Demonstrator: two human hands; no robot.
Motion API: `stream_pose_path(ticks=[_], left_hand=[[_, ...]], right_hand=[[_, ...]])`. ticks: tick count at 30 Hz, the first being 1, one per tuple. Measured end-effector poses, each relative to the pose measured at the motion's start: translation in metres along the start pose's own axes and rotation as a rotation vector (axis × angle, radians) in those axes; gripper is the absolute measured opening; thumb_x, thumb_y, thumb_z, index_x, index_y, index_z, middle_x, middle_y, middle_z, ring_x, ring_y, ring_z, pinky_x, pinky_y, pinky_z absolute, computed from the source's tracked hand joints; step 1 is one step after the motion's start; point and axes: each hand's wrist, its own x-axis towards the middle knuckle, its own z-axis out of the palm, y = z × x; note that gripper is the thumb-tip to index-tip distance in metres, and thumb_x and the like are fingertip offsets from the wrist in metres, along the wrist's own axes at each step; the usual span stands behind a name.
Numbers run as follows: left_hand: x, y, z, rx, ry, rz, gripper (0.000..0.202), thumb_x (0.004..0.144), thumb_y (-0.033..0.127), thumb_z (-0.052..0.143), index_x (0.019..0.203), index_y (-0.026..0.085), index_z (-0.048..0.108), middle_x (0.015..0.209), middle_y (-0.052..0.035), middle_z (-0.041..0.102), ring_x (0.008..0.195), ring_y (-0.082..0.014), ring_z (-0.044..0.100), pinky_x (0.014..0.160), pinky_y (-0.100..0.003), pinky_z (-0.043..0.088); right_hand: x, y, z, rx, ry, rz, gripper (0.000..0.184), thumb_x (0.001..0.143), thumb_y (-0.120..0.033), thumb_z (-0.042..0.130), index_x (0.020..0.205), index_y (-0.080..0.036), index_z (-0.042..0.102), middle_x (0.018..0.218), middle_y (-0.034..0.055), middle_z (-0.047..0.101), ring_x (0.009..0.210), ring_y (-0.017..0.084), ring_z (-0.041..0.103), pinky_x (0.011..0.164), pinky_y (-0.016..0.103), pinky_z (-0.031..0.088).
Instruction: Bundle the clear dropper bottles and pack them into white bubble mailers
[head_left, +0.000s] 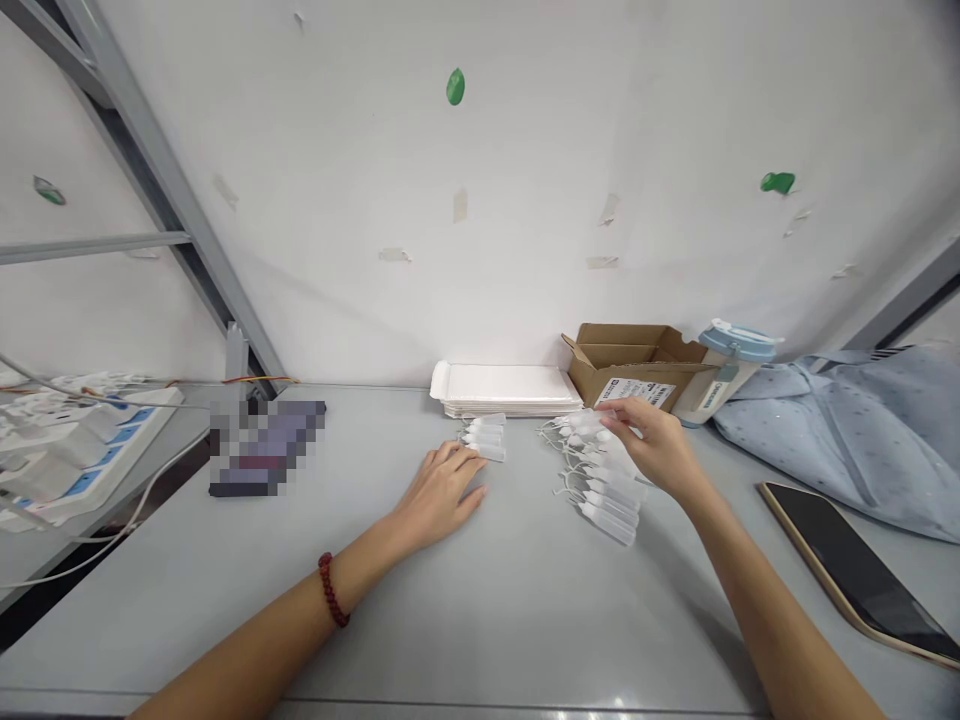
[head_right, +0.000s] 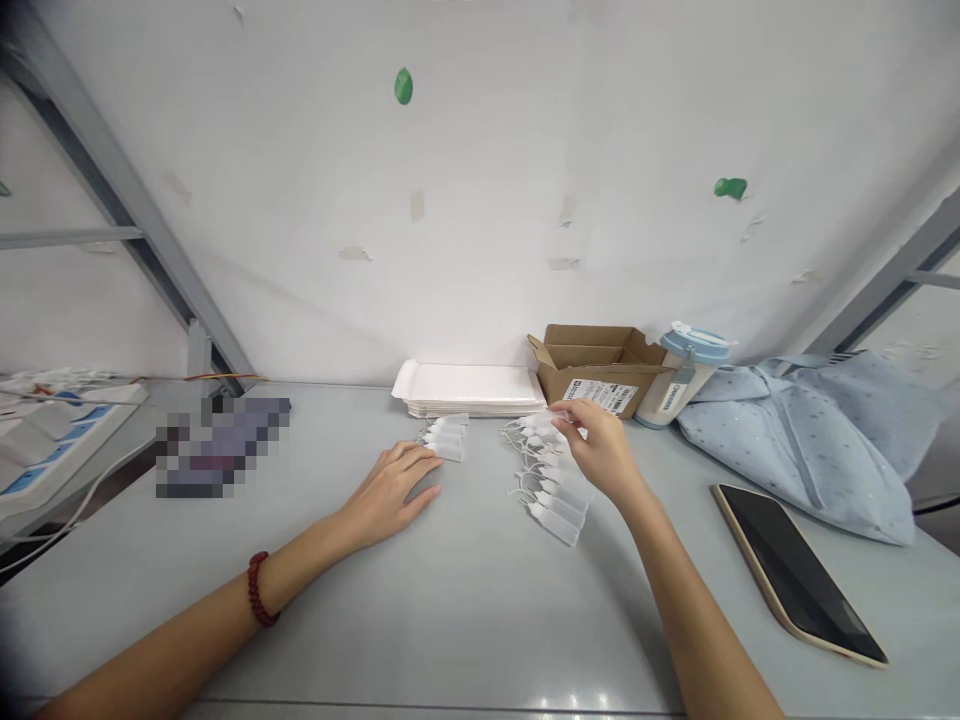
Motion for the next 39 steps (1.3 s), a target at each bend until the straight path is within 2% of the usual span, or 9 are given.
stream_pose_path(ticks=[8, 11, 14, 21, 26, 30, 34, 39], left_hand=[[0.0, 0.003, -0.004, -0.176, 0.081, -0.068, 0.021, 0.086, 0.022, 0.047, 0.102, 0.018, 0.059, 0.104, -0.0072, 0.064, 0.106, -0.0249, 0.047, 0.088, -0.041, 0.041], [0.0, 0.011, -0.007, -0.362, 0.081, -0.221, 0.028, 0.085, 0.027, 0.048, 0.111, 0.019, 0.056, 0.105, -0.0076, 0.063, 0.104, -0.0233, 0.049, 0.072, -0.031, 0.047], [0.0, 0.019, -0.011, -0.487, 0.06, -0.348, 0.034, 0.086, 0.034, 0.047, 0.118, 0.022, 0.053, 0.105, -0.0055, 0.062, 0.1, -0.0214, 0.052, 0.061, -0.026, 0.045], [0.001, 0.031, -0.018, -0.547, 0.036, -0.36, 0.022, 0.086, 0.033, 0.046, 0.091, 0.022, 0.064, 0.093, -0.002, 0.064, 0.082, -0.0175, 0.054, 0.063, -0.026, 0.039], [0.001, 0.031, -0.016, -0.663, 0.054, -0.398, 0.021, 0.084, 0.034, 0.048, 0.079, 0.02, 0.063, 0.08, -0.0008, 0.062, 0.075, -0.0164, 0.051, 0.065, -0.025, 0.038], [0.003, 0.027, -0.015, -0.835, 0.064, -0.478, 0.026, 0.081, 0.04, 0.051, 0.071, 0.017, 0.059, 0.071, 0.0001, 0.058, 0.066, -0.014, 0.048, 0.062, -0.024, 0.037], [0.003, 0.027, -0.016, -0.978, 0.035, -0.496, 0.026, 0.08, 0.041, 0.054, 0.071, 0.016, 0.06, 0.074, -0.0003, 0.058, 0.065, -0.0122, 0.047, 0.064, -0.024, 0.038], [0.002, 0.025, -0.016, -1.108, 0.031, -0.536, 0.025, 0.08, 0.04, 0.055, 0.079, 0.016, 0.062, 0.079, -0.0022, 0.059, 0.069, -0.0123, 0.048, 0.067, -0.025, 0.039]], right_hand=[[-0.006, -0.032, 0.013, 0.157, -0.018, -0.003, 0.018, 0.084, -0.033, 0.051, 0.091, -0.021, 0.062, 0.083, 0.0046, 0.063, 0.073, 0.017, 0.058, 0.067, 0.031, 0.047], [-0.011, -0.043, 0.02, 0.249, -0.044, 0.03, 0.019, 0.084, -0.035, 0.051, 0.092, -0.021, 0.062, 0.083, 0.0045, 0.063, 0.073, 0.017, 0.058, 0.065, 0.03, 0.048], [-0.016, -0.052, 0.027, 0.309, -0.098, 0.019, 0.02, 0.085, -0.035, 0.051, 0.093, -0.021, 0.062, 0.087, 0.005, 0.064, 0.076, 0.018, 0.059, 0.066, 0.03, 0.048], [-0.021, -0.067, 0.033, 0.309, -0.126, -0.059, 0.019, 0.086, -0.033, 0.05, 0.092, -0.02, 0.062, 0.085, 0.0047, 0.065, 0.074, 0.017, 0.059, 0.065, 0.029, 0.047], [-0.023, -0.072, 0.032, 0.343, -0.171, -0.012, 0.018, 0.086, -0.033, 0.05, 0.091, -0.021, 0.063, 0.08, 0.0038, 0.063, 0.072, 0.016, 0.057, 0.065, 0.029, 0.046], [-0.024, -0.073, 0.033, 0.439, -0.216, 0.091, 0.023, 0.085, -0.038, 0.05, 0.093, -0.02, 0.062, 0.078, 0.0044, 0.063, 0.072, 0.017, 0.058, 0.061, 0.029, 0.046], [-0.024, -0.074, 0.033, 0.538, -0.256, 0.17, 0.025, 0.083, -0.039, 0.052, 0.094, -0.018, 0.061, 0.08, 0.0051, 0.066, 0.074, 0.018, 0.062, 0.062, 0.028, 0.046], [-0.024, -0.077, 0.033, 0.559, -0.265, 0.193, 0.026, 0.082, -0.04, 0.053, 0.093, -0.018, 0.061, 0.08, 0.0051, 0.067, 0.074, 0.018, 0.063, 0.059, 0.027, 0.045]])
